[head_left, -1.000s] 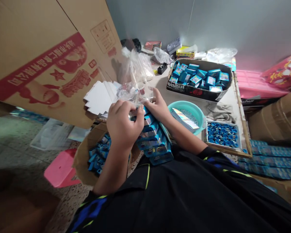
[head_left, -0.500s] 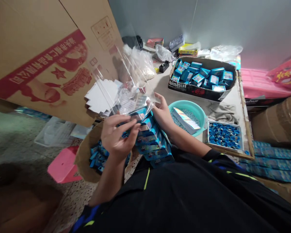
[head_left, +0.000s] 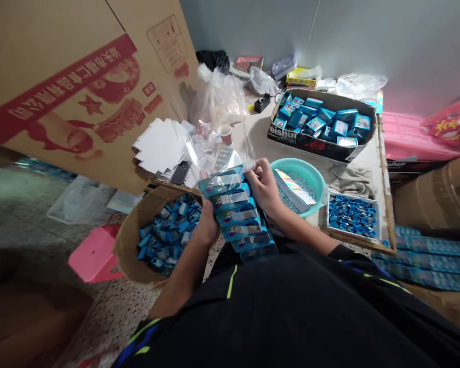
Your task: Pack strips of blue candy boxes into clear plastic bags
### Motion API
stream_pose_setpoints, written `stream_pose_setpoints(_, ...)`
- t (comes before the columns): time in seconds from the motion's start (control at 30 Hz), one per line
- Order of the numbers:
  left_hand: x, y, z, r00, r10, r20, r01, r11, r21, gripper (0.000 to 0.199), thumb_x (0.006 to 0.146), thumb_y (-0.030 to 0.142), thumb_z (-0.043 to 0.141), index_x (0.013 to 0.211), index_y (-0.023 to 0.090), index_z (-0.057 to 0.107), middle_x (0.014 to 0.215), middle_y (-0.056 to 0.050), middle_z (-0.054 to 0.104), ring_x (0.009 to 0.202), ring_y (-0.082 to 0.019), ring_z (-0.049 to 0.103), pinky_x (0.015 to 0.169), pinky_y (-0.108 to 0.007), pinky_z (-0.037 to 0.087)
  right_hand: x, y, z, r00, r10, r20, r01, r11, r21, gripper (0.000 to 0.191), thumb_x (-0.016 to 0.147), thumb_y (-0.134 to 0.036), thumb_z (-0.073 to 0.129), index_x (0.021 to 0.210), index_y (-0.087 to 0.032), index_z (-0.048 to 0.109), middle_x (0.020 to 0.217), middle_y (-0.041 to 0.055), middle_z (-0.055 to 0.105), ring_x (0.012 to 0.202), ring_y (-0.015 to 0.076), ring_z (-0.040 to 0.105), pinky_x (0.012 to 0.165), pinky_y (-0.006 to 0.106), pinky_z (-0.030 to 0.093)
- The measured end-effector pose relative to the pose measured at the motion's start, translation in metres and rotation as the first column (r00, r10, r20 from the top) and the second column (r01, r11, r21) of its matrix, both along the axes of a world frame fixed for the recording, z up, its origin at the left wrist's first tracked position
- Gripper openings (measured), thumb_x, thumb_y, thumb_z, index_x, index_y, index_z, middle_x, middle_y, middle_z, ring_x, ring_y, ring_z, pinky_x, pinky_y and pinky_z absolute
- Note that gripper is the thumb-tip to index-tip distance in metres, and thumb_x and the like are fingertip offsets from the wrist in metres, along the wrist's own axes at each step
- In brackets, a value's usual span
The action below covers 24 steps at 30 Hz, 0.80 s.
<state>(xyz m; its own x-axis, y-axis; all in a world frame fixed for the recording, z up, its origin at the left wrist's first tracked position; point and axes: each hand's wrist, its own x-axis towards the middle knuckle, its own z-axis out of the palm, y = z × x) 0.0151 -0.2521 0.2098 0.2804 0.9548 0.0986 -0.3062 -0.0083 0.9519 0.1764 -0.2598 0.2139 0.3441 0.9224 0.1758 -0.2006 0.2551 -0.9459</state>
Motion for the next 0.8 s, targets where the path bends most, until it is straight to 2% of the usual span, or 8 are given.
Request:
stream_pose_setpoints(0.07, -0.003, -0.006, -0.013, 0.992, 0.045, -0.122, -0.040, 0.998, 0.048, 0.070, 0.086, 0.080, 0.055, 0.128, 0.025, 0.067, 0.129, -0.009, 0.070, 0.133, -0.031, 0.058, 0.113, -0.045, 0.049, 0.003, -0.003, -0.003, 0.998, -0.034, -0.045, 0.034, 0.999, -0.012, 0.043, 0.089, -0.059, 0.066, 0.090, -0.025, 0.040, 0.071, -0.0065, 0.049, 0.062, 0.0081, 0.043, 0.055, 0.022, 0.034)
stream_pose_setpoints(0.17, -0.001, -0.007, -0.030, 0.946, 0.222, -0.238, -0.179, 0.965, 0.190, 0.056, 0.093, 0.069, 0.056, 0.126, 0.026, 0.065, 0.127, -0.009, 0.070, 0.125, -0.028, 0.063, 0.104, -0.043, 0.054, 0.003, -0.009, -0.004, 0.986, -0.067, -0.151, 0.063, 0.998, -0.032, 0.043, 0.087, -0.058, 0.069, 0.089, -0.025, 0.040, 0.071, -0.0064, 0.053, 0.060, 0.0090, 0.046, 0.055, 0.023, 0.036)
stream_pose_setpoints(0.23, 0.004, -0.001, -0.038, 0.898, 0.378, -0.224, -0.304, 0.902, 0.305, 0.052, 0.095, 0.065, 0.056, 0.129, 0.026, 0.061, 0.126, -0.010, 0.070, 0.120, -0.027, 0.065, 0.097, -0.044, 0.056, 0.003, -0.011, -0.003, 0.979, -0.104, -0.174, 0.104, 0.995, -0.013, 0.043, 0.085, -0.056, 0.072, 0.087, -0.025, 0.041, 0.070, -0.0065, 0.053, 0.060, 0.0091, 0.046, 0.056, 0.023, 0.037)
stream_pose_setpoints(0.3, 0.010, 0.009, -0.044, 0.846, 0.499, -0.188, -0.373, 0.806, 0.460, 0.049, 0.095, 0.065, 0.056, 0.121, 0.023, 0.062, 0.124, -0.010, 0.067, 0.117, -0.027, 0.065, 0.087, -0.047, 0.055, 0.003, -0.012, -0.003, 0.976, -0.146, -0.161, 0.151, 0.988, 0.023, 0.042, 0.084, -0.053, 0.073, 0.086, -0.025, 0.042, 0.070, -0.0062, 0.052, 0.062, 0.0094, 0.046, 0.058, 0.023, 0.037)
stream_pose_setpoints(0.4, 0.018, 0.019, -0.047, 0.819, 0.533, -0.213, -0.309, 0.721, 0.620, 0.052, 0.103, 0.059, 0.043, 0.088, 0.013, 0.061, 0.122, -0.010, 0.059, 0.120, -0.029, 0.059, 0.070, -0.048, 0.044, 0.006, -0.012, -0.005, 0.970, -0.199, -0.139, 0.205, 0.978, 0.028, 0.039, 0.083, -0.053, 0.073, 0.087, -0.026, 0.046, 0.072, -0.0052, 0.053, 0.064, 0.0103, 0.048, 0.060, 0.025, 0.039)
stream_pose_setpoints(0.53, 0.026, 0.016, -0.047, 0.840, 0.474, -0.264, -0.207, 0.730, 0.651, 0.057, 0.108, 0.046, 0.027, 0.068, 0.011, 0.047, 0.116, -0.008, 0.055, 0.120, -0.029, 0.056, 0.064, -0.046, 0.035, 0.015, -0.013, -0.011, 0.960, -0.261, -0.096, 0.263, 0.965, 0.001, 0.032, 0.085, -0.052, 0.071, 0.093, -0.027, 0.052, 0.077, -0.0030, 0.057, 0.070, 0.0125, 0.055, 0.066, 0.028, 0.044)
stream_pose_setpoints(0.7, 0.033, 0.017, -0.047, 0.850, 0.396, -0.347, -0.130, 0.797, 0.590, 0.061, 0.107, 0.047, 0.025, 0.063, 0.011, 0.048, 0.102, -0.006, 0.059, 0.114, -0.025, 0.058, 0.064, -0.046, 0.032, 0.031, -0.014, -0.014, 0.964, -0.266, -0.003, 0.266, 0.964, -0.019, 0.036, 0.085, -0.057, 0.069, 0.103, -0.029, 0.054, 0.076, -0.0030, 0.056, 0.068, 0.0135, 0.052, 0.063, 0.029, 0.042)
stream_pose_setpoints(0.8, 0.037, 0.030, -0.053, 0.864, 0.403, -0.303, -0.176, 0.804, 0.568, 0.059, 0.104, 0.050, 0.035, 0.065, 0.011, 0.053, 0.093, -0.003, 0.061, 0.106, -0.022, 0.062, 0.065, -0.046, 0.031, 0.041, -0.011, -0.011, 0.964, -0.263, 0.037, 0.263, 0.965, 0.007, 0.041, 0.084, -0.060, 0.068, 0.106, -0.031, 0.049, 0.070, -0.0054, 0.051, 0.063, 0.0127, 0.046, 0.059, 0.028, 0.037)
